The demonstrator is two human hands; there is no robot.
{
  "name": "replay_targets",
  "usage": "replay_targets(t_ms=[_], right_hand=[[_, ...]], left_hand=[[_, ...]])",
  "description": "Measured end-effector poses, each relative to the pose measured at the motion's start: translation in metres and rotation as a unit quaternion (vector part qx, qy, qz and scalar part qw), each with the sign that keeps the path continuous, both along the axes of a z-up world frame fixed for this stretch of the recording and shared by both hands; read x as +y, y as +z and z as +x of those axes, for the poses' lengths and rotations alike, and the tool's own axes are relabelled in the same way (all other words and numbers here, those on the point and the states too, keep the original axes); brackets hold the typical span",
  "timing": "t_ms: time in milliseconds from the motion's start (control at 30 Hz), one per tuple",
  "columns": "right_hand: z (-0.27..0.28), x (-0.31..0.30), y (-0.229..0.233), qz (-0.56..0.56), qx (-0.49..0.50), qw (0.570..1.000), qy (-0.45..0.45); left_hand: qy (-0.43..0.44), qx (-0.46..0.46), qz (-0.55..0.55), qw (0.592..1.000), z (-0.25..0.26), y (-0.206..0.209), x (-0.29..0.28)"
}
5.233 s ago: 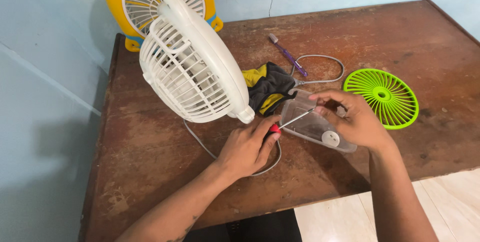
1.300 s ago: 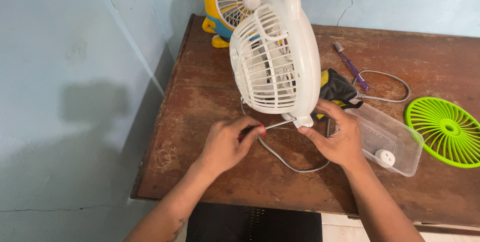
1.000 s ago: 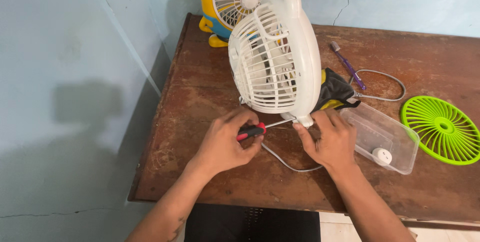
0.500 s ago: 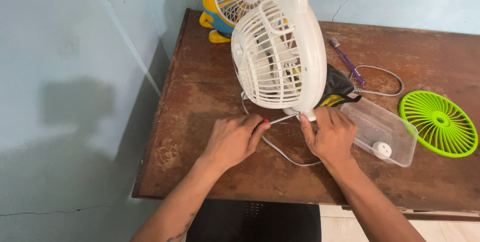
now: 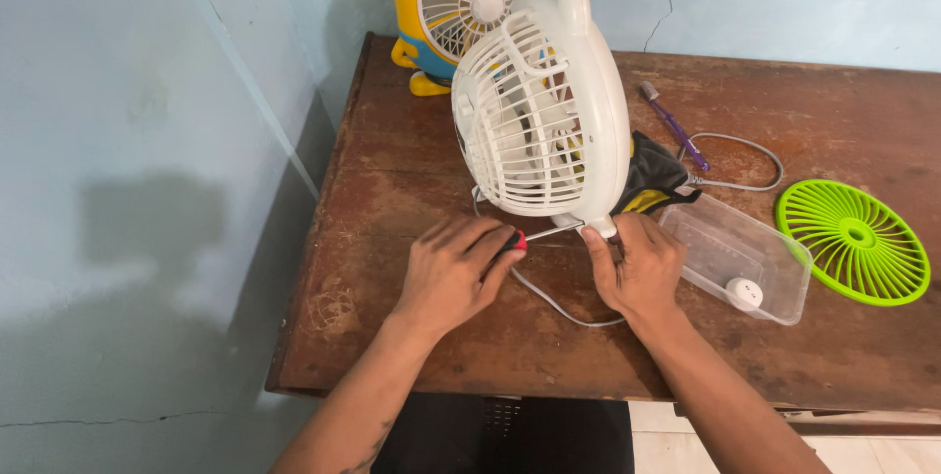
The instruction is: The person uses a screwdriver to tighten screws on the base and cage of a white electric fan, then attaches a green fan blade to the motor hub. The person rotates the fan to access different screw locations and secures the blade in place.
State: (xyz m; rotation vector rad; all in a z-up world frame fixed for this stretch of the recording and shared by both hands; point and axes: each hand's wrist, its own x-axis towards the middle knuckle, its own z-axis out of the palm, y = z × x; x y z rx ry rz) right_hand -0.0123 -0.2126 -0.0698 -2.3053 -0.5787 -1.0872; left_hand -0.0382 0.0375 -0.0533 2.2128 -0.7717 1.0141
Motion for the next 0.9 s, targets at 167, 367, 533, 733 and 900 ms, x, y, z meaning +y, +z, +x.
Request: replay_targets(t_ms=[167, 367, 533, 733, 900], right_hand=[[0.001, -0.0017, -0.0035, 0.008, -0.007, 1.0, 0.011], [0.0013, -0.0027, -0.004, 0.008, 0.001, 1.0, 0.01], [0.0018, -0.002, -0.005, 0.013, 0.002, 1.0, 0.013], [0.0014, -0.003, -0.0076, 0.028, 0.011, 0.999, 0.029], [0.0024, -0.0036, -0.0046, 0.029, 0.032, 0.999, 0.033]], left_hand=[[-0.001, 0.138, 0.034, 0.99, 0.0018, 0.0018, -0.0072], [-0.029, 0.064, 0.007, 0.998, -0.0024, 0.0022, -0.0045], [-0.023, 0.026, 0.009, 0.999, 0.0, 0.0003, -0.0018], [-0.008, 0.044, 0.054, 0.998, -0.0001, 0.0022, -0.0021], [-0.025, 0.105, 0.035, 0.994, -0.0028, 0.0035, -0.003]])
